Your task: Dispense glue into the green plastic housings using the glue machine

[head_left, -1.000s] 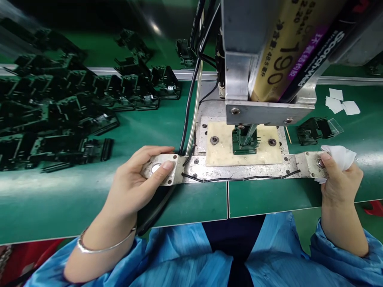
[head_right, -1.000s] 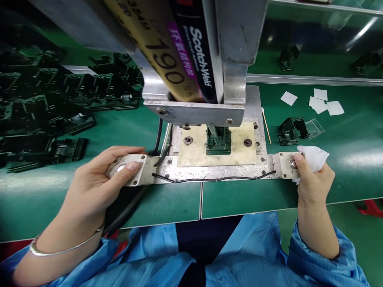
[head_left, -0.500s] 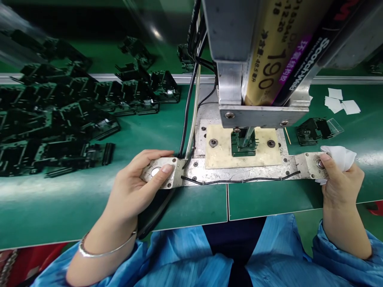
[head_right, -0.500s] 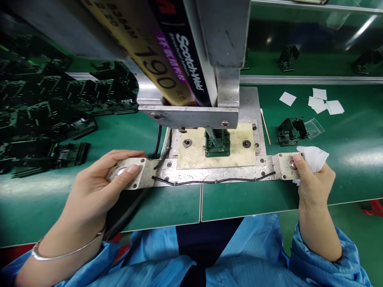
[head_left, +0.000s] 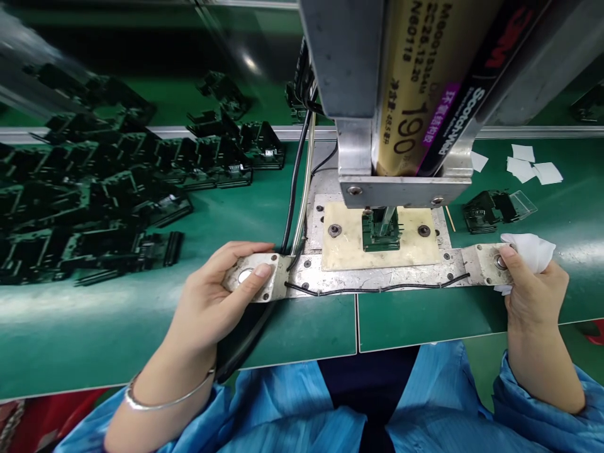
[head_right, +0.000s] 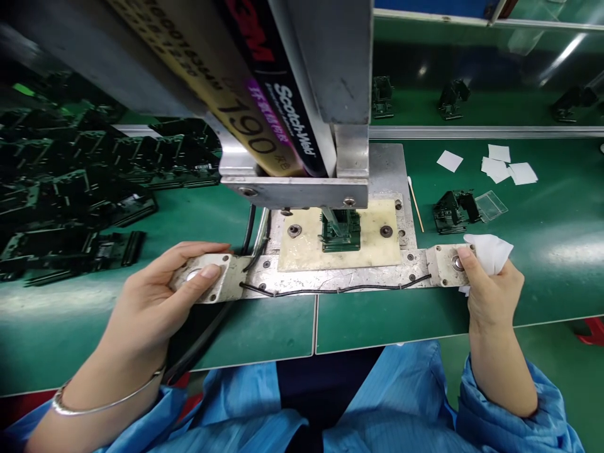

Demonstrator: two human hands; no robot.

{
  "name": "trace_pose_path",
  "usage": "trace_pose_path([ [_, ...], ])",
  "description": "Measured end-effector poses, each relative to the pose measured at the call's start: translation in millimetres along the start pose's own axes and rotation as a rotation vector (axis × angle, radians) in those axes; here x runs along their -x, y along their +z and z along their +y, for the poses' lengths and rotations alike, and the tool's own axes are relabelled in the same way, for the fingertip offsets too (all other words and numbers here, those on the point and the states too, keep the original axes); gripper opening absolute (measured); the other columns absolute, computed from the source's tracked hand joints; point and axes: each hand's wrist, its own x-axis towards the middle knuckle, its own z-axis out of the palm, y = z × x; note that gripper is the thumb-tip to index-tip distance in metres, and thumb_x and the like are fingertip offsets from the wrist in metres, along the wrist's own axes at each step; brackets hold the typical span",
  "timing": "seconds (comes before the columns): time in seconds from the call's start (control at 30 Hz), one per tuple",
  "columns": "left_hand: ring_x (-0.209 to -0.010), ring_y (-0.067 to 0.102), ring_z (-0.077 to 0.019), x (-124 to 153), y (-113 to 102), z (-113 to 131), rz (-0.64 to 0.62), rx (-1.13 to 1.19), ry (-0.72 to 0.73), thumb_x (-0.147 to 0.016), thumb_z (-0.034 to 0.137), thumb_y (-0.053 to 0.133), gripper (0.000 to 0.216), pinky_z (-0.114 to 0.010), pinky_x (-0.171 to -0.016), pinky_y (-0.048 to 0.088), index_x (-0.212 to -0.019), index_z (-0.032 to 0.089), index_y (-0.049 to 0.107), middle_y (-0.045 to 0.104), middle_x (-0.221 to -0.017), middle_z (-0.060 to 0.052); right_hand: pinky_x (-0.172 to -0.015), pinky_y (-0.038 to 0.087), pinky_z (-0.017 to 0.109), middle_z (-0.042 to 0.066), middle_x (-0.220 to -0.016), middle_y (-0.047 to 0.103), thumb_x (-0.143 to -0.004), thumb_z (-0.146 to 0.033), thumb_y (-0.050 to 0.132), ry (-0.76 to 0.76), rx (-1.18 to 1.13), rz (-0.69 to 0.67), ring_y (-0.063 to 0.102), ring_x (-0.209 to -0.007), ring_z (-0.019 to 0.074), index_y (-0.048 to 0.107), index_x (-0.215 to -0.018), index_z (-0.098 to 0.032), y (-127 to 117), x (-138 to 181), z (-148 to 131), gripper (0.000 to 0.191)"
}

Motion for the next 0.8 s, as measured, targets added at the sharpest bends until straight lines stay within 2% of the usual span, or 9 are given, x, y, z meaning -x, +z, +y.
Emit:
trace_pose_path([
  [0.37,-0.095,0.061,-0.021,0.3,-0.1,-1.2,-0.004,0.009,-0.02,-0.089,0.041,0.064,0.027,-0.03,-0.084,0.046,-0.107,0.02,0.068,0.064,-0.106,-0.004,-0.052,0.047,0.03,0.002,-0.07,0.064,-0.056,-0.043,0.095,-0.018,0.032,-0.004,0.057,-0.062,0.0197,0.075,-0.072,-0.014,1.2,-0.6,2.0,0.038],
  [0.8,-0.093,0.061,-0.0207,0.0,-0.5,-1.4,-0.006,0.01,-0.019,-0.089,0.041,0.065,0.027,-0.03,-0.083,0.047,-0.106,0.02,0.068,0.064,-0.104,-0.004,-0.053,0.051,0.027,0.002,-0.07,0.065,-0.054,-0.042,0.097,0.009,0.025,0.01,0.059,-0.063,0.0179,0.077,-0.074,-0.015,0.9,-1.9,3.8,0.039],
])
